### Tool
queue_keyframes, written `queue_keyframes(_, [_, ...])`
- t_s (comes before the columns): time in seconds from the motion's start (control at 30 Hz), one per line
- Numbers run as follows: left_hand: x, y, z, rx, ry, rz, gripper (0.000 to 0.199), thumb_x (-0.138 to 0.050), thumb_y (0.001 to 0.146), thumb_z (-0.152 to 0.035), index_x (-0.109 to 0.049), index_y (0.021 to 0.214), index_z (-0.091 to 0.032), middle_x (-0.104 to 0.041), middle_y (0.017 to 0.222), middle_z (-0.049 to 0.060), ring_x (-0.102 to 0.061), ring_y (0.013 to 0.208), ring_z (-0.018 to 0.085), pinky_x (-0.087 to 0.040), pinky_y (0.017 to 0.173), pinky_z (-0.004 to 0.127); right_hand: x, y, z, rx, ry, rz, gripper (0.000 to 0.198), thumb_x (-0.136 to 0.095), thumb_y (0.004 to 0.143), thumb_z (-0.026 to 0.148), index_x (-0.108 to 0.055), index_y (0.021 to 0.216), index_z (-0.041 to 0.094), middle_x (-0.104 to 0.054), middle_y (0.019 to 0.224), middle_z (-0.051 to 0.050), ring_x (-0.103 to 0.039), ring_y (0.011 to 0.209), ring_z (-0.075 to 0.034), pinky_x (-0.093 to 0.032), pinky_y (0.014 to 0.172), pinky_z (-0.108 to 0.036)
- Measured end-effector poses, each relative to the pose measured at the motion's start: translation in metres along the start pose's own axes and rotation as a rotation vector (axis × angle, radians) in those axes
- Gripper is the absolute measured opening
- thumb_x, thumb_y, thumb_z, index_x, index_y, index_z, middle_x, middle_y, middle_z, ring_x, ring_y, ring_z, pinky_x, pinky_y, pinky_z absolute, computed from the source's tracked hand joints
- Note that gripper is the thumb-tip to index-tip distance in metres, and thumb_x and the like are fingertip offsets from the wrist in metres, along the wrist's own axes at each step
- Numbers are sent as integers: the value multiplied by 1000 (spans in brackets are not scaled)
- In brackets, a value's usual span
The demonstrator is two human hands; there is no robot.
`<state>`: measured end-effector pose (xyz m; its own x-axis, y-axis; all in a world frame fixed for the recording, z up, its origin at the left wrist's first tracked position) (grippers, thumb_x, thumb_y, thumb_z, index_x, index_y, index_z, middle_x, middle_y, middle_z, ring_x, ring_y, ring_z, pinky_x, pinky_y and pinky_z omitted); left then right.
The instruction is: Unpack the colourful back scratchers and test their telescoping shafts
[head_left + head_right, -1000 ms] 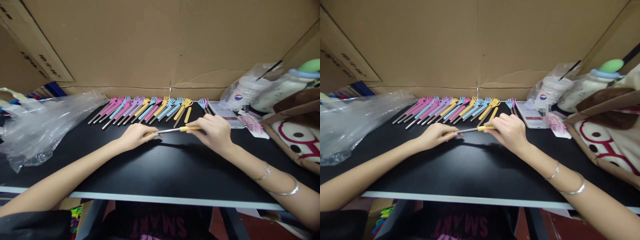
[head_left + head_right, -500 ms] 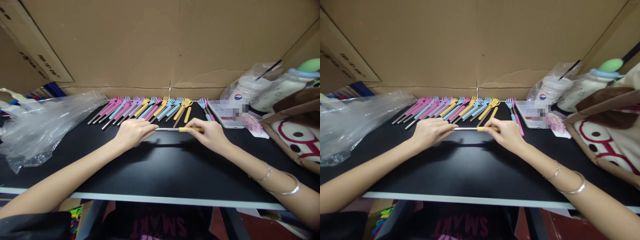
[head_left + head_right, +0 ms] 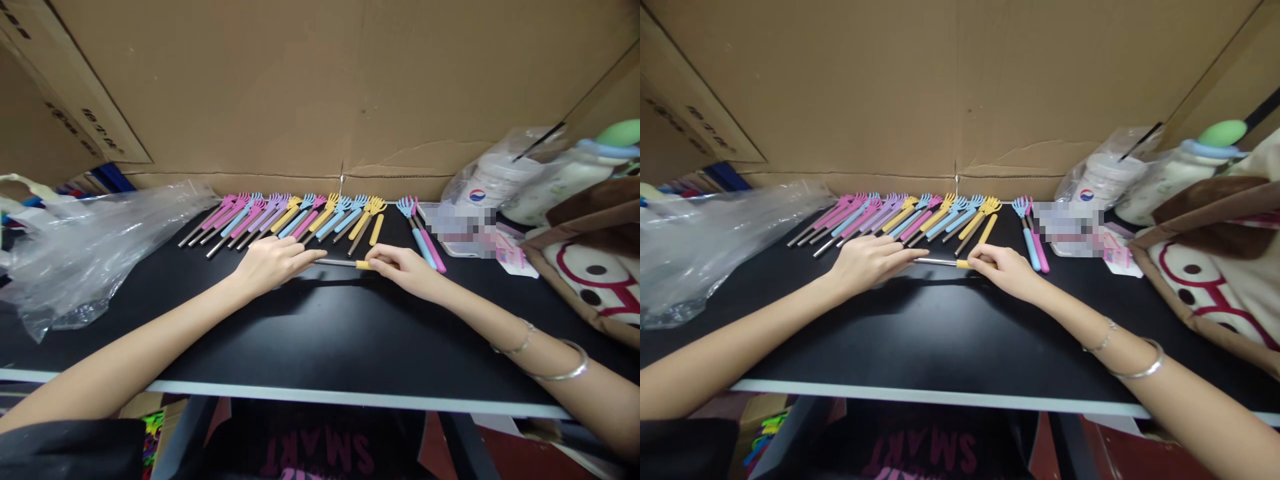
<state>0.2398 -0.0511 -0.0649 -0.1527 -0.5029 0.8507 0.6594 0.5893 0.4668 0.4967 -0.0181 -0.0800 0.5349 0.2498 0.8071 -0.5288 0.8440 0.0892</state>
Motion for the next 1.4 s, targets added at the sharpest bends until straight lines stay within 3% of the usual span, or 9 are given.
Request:
queue_keyframes(0.2, [-1, -1, -1, -50, 29, -45, 34, -36, 100, -35, -69, 109, -33, -58, 57, 0, -49, 57, 12, -26, 52, 26, -2, -1, -3, -1, 81, 8, 28, -46, 87, 49, -49, 84, 21, -51, 59, 5, -46, 54, -11, -32, 56, -24])
queue_keyframes(0.43, [-7, -5, -2, -19, -67, -14, 31, -39, 98, -36, -67, 109, -29, -68, 71, -1, -59, 64, 11, -31, 53, 23, 1, -3, 1, 3, -52, -58, 25, -47, 88, 46, -50, 81, 22, -55, 56, 5, -47, 50, -11, -31, 53, -23])
queue_keyframes(0.63, [-13, -7, 1, 93, -254, 87, 30, -42, 97, -40, -66, 109, -28, -70, 79, -1, -63, 71, 11, -34, 57, 20, 6, -8, 12, 68, -215, -194, 22, -51, 87, 43, -55, 79, 23, -57, 53, 6, -48, 44, -11, -27, 49, -23])
queue_keyframes(0.9, [-19, -7, 5, 229, -464, 200, 27, -51, 92, -42, -67, 113, -33, -74, 92, -3, -66, 80, 14, -35, 62, 19, 6, -14, 15, 237, -456, -367, 27, -49, 91, 45, -64, 84, 23, -65, 58, 4, -58, 49, -11, -29, 48, -23])
queue_keyframes(1.13, [-23, -7, 5, 285, -675, 313, 40, -49, 91, -48, -69, 114, -22, -68, 66, -2, -54, 57, 9, -30, 55, 19, 9, -19, 22, 412, -601, -451, 32, -46, 94, 45, -68, 86, 23, -71, 66, 2, -63, 57, -9, -32, 49, -22])
queue_keyframes(1.4, [-17, -4, -1, 255, -618, 300, 37, -46, 92, -48, -68, 114, -28, -71, 79, -2, -59, 62, 11, -34, 60, 20, 11, -18, 22, 436, -645, -444, 24, -48, 93, 34, -68, 84, 24, -69, 65, 3, -62, 57, -9, -32, 48, -22])
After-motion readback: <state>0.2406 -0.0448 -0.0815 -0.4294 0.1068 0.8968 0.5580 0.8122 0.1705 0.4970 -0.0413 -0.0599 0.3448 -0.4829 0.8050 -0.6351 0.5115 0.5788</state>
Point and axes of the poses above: each hand's wrist, its own y-axis towards the middle knuckle, its own x-axis out of the back of the hand, z = x × y, the point moved 2 cm from there along y, towards the middle knuckle
